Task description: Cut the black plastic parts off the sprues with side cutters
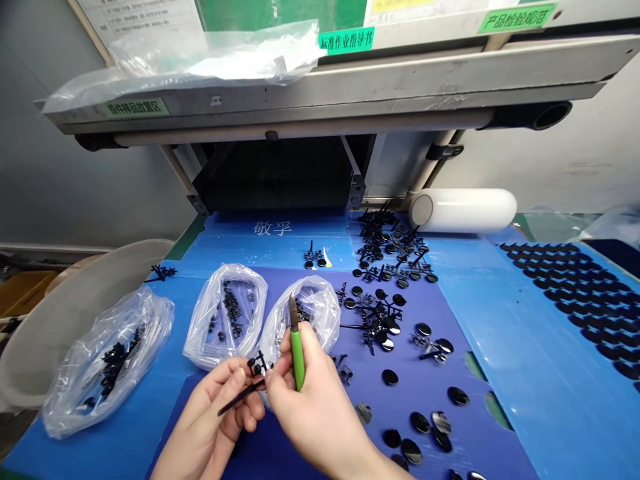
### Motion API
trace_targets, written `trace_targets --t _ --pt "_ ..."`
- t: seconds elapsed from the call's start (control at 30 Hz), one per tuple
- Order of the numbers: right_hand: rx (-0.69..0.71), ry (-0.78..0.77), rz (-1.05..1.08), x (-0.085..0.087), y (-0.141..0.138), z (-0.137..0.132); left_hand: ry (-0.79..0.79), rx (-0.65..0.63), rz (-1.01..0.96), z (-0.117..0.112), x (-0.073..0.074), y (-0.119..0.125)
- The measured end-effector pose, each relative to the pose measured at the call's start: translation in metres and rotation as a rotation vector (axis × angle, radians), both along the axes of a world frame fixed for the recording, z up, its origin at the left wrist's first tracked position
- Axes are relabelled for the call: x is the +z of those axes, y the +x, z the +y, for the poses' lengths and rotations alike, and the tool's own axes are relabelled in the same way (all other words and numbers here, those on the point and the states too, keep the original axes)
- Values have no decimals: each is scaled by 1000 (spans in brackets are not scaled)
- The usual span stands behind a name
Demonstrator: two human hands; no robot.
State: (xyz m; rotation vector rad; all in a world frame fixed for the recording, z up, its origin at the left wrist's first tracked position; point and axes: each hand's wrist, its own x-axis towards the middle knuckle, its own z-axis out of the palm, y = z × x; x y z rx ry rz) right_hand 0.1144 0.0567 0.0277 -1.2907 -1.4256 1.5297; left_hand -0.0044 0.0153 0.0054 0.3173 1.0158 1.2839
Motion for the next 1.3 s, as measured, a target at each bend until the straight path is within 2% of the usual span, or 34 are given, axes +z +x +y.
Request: trace_targets --t 0.1,0.3,0.43,0.87,1.3 --pt "91 55 -33 -2 8 0 -13 -88 37 1 3 -3" --pt "369 295 -340 -16 37 4 -33 -98 -12 1 12 -13" --pt "527 434 -398 -21 39 3 -27 -125 -55 0 15 -17" --pt "565 437 -371 -20 35 5 -55 -212 -102 -1 9 -21" --pt "613 681 -596 -24 42 16 -65 -222 -97 -1 10 -20"
